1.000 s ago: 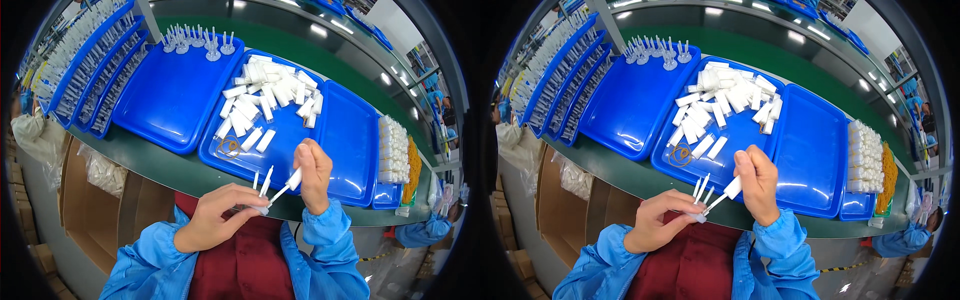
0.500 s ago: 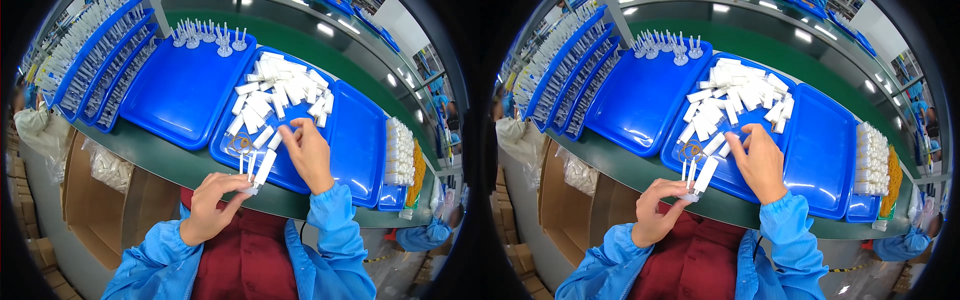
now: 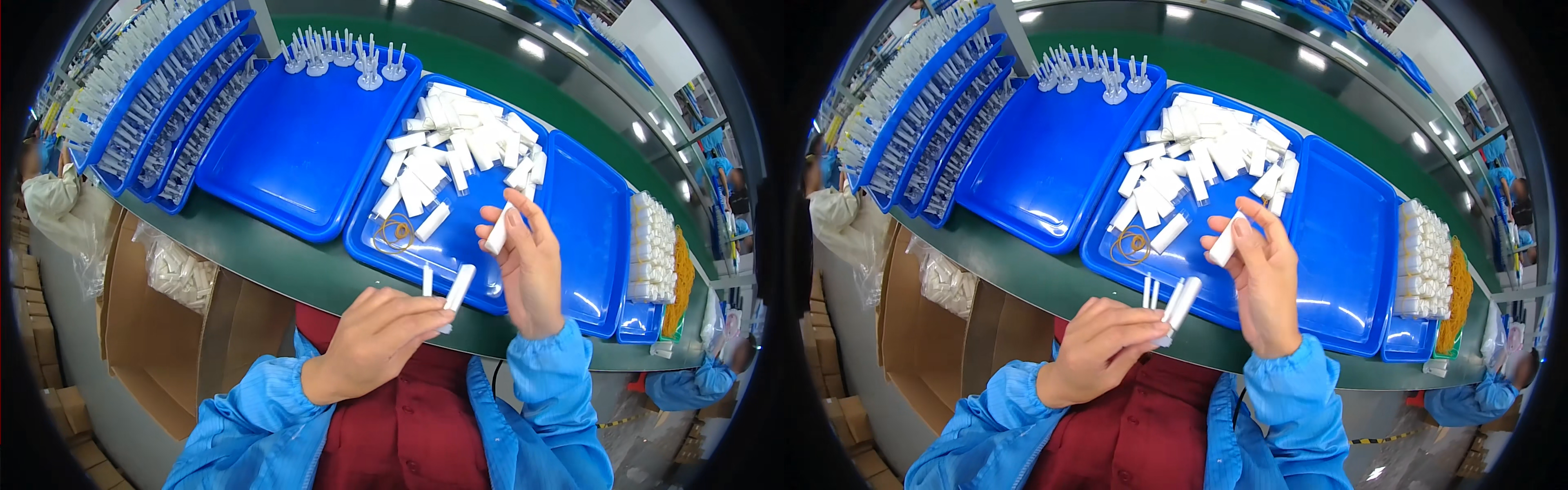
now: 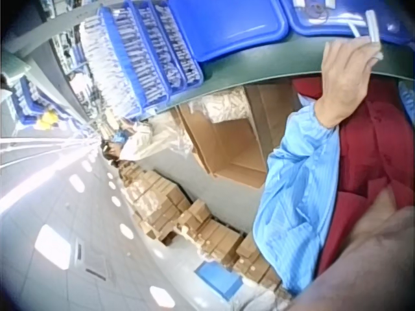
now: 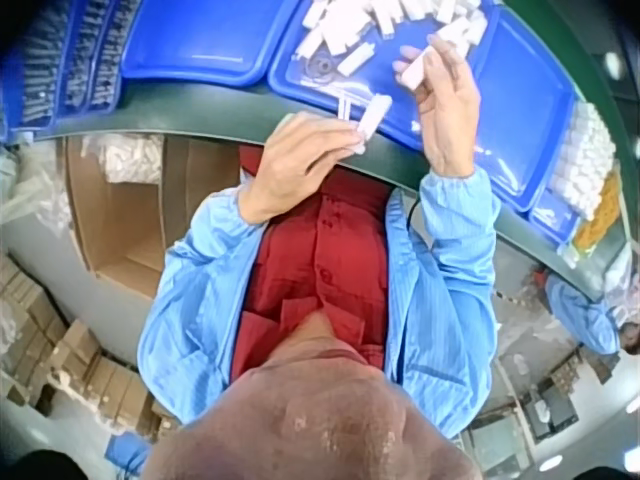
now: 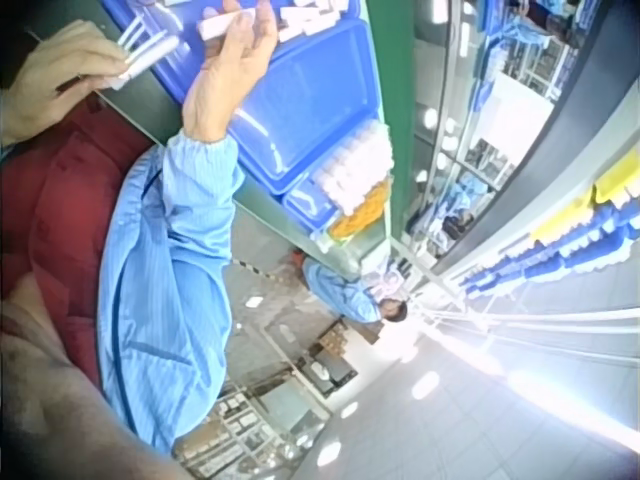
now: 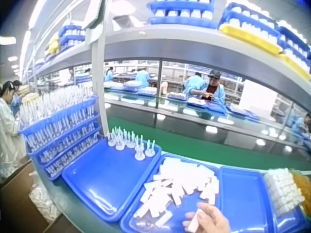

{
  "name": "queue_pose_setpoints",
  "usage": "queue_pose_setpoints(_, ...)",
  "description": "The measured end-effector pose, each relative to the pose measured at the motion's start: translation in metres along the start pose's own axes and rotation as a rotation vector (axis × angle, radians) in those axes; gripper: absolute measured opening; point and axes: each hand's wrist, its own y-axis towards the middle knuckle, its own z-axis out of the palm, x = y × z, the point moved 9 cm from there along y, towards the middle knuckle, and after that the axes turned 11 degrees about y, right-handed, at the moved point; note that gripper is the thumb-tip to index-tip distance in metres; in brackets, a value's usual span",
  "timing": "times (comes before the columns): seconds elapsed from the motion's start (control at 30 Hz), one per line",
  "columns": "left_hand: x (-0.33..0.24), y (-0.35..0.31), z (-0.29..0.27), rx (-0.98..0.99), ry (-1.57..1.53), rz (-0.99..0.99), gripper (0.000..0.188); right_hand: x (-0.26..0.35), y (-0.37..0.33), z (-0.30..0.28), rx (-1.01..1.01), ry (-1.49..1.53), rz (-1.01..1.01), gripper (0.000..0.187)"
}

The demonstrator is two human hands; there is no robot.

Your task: Assemble small plastic components at a production workbench.

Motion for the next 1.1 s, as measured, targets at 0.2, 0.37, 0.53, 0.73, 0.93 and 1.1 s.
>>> queue_pose_setpoints(0.2,-0.007,0.004,0.005,0.022,-0.002,0.020,0.031,-0.010,-0.024,0.014,0.064,-0.056,0.055,0.042)
queue_pose_setpoints(0.37,-0.007,0.004,0.009,0.063,0.007,-0.004,0.031,-0.001,-0.026,0.008,0.026,-0.230,-0.157,0.042)
queue_pose_setpoints(0.53,-0.007,0.003,0.008,0.053,0.032,0.007,0.033,-0.008,-0.031,0.014,0.163,-0.323,-0.120,0.038)
queue_pose_setpoints(0.73,0.008,-0.007,-0.007,-0.197,-0.028,-0.112,0.044,-0.016,-0.069,0.039,0.224,-0.273,-0.312,0.035)
queue_pose_setpoints(0.93,0.025,-0.011,-0.015,-0.208,-0.021,-0.130,0.036,0.004,-0.020,0.059,0.310,-0.829,-0.648,0.024)
queue_pose_setpoints(1.1,0.028,-0.016,-0.019,-0.200,0.066,-0.124,0.034,-0.010,0.002,0.061,0.449,-1.421,-0.710,0.025)
